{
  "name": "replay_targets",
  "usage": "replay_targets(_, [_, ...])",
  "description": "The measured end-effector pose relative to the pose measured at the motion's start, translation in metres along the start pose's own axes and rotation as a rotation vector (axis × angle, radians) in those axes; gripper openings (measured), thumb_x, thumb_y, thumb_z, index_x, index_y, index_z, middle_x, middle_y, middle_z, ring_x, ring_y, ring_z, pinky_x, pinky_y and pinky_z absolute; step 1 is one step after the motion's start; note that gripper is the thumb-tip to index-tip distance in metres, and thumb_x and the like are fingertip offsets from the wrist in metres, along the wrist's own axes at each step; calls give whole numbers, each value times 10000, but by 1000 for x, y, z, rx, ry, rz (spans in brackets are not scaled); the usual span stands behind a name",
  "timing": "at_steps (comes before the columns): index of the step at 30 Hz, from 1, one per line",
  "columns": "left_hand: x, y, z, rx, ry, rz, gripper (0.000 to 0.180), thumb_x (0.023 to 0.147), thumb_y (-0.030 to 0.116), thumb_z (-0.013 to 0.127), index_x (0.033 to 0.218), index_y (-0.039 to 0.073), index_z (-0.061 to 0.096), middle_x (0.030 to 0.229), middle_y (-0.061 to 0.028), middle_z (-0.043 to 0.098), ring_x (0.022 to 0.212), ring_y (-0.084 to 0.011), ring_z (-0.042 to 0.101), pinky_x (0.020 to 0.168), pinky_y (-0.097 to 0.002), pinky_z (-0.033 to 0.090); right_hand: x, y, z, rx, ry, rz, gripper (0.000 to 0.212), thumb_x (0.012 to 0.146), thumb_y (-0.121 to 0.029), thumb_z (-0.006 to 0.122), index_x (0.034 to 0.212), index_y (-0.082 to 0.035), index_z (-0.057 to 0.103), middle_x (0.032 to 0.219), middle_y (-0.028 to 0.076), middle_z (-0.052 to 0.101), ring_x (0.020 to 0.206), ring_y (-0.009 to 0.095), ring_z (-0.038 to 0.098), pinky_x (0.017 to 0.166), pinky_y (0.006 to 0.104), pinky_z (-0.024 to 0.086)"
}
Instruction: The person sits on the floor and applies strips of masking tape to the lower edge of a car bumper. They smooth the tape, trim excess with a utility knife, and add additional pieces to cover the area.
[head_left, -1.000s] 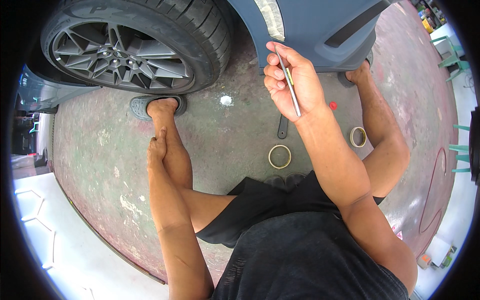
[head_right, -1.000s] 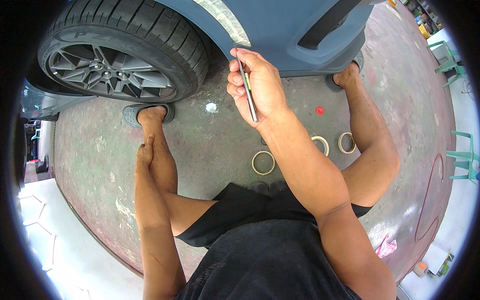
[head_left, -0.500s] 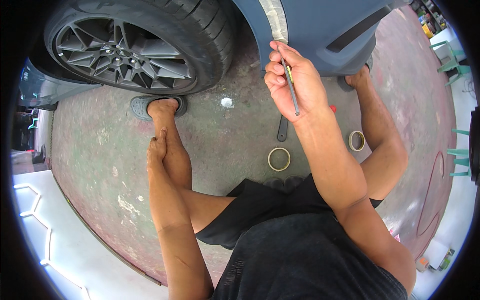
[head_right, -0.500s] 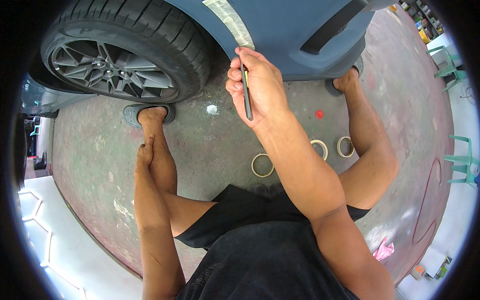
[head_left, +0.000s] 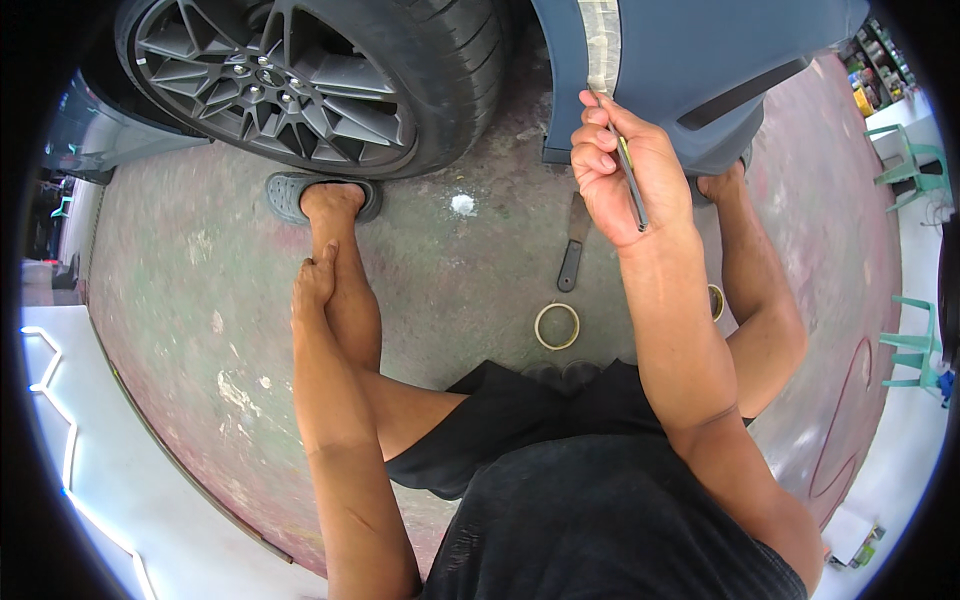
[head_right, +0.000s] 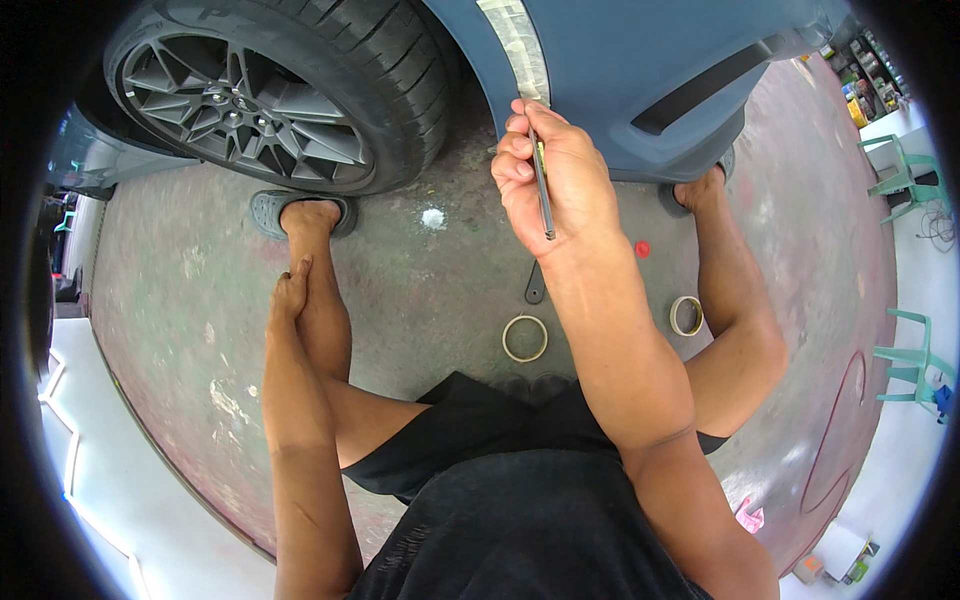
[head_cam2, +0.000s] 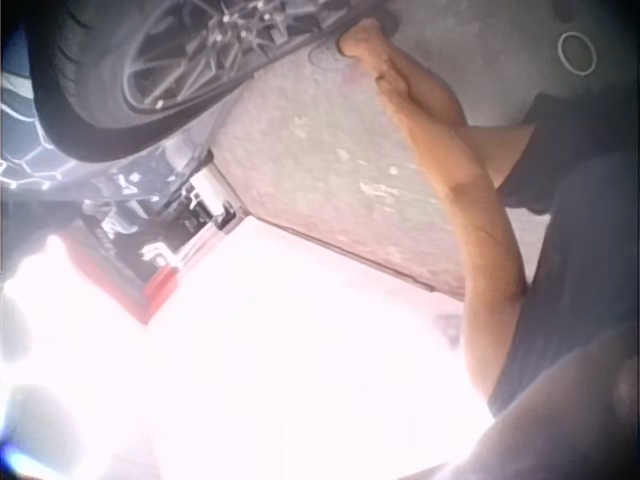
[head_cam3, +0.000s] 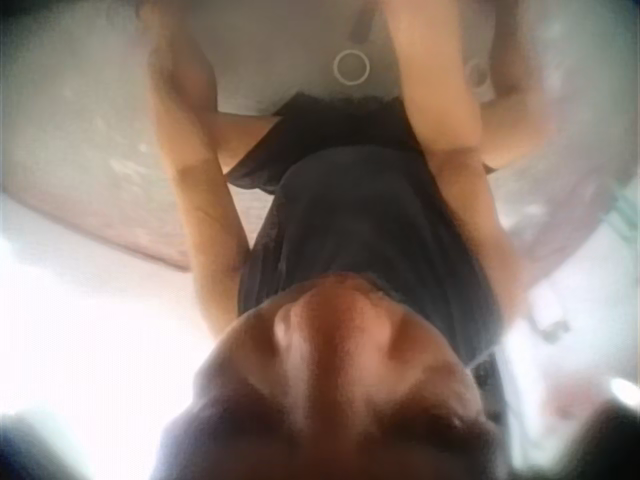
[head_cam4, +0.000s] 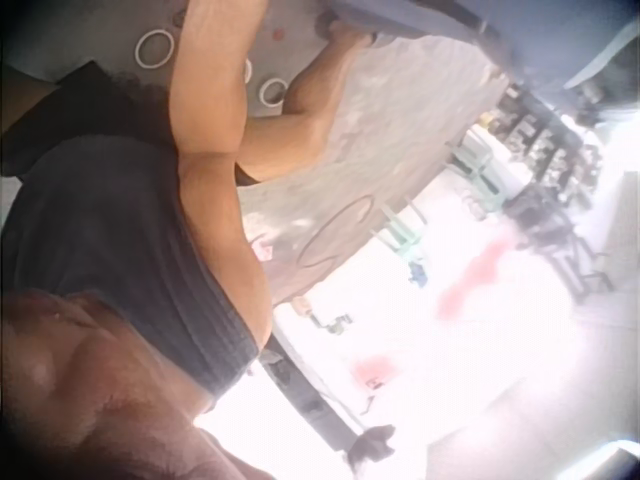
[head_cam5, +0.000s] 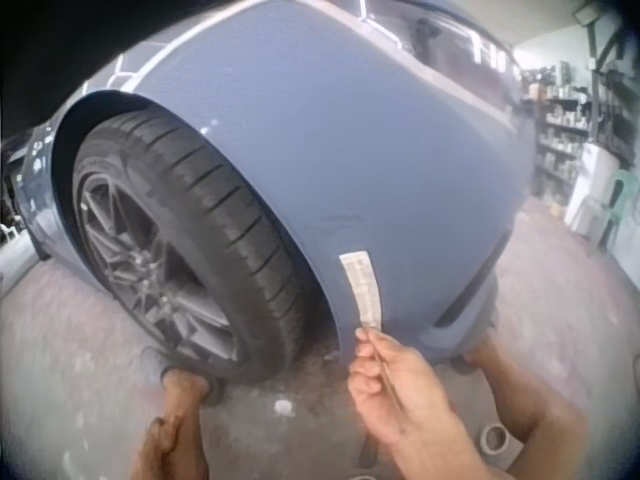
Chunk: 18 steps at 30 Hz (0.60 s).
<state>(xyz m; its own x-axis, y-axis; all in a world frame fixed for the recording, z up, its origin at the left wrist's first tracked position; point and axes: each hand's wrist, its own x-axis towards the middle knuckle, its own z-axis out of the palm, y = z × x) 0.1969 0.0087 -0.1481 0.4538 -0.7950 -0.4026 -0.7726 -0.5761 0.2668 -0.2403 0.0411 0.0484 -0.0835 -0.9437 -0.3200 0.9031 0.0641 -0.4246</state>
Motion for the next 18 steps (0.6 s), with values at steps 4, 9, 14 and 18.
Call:
replay_targets(4, [-1,-1,1,-2,-1,-10,1188,858,880,463,1473,-136,481,1491,-371,501,1460,-448,447,1204,-496,346,-1,0,5,12,17,16,134,1044,-59,571,1130,43,558,865,67,562,677,100,503,539,234,385])
replay_targets(9, [4,-2,2,15,-14,-25,1132,870,861,454,1509,-73,478,1505,-337,510,1457,-442,455,1203,-525,348,-2,-1,8,-7,19,-2,229,1060,-41,542,1242,89,492,873,71,561,669,100,487,532,239,372])
replay_targets(14, [16,-12,9,33,-4,-23,1134,871,864,448,1514,-69,473,1505,-334,512,1455,-444,456,1205,-525,344,-3,-2,10,1,18,6,289,1070,-27,517,1313,113,446,881,78,557,670,105,477,526,242,365])
replay_targets(18, [17,-13,12,41,-2,-23,1133,871,865,447,1516,-66,472,1506,-331,513,1456,-444,456,1206,-524,343,-2,-3,11,-9,20,15,191,1054,-33,544,1205,73,497,850,64,562,658,88,490,527,232,375])
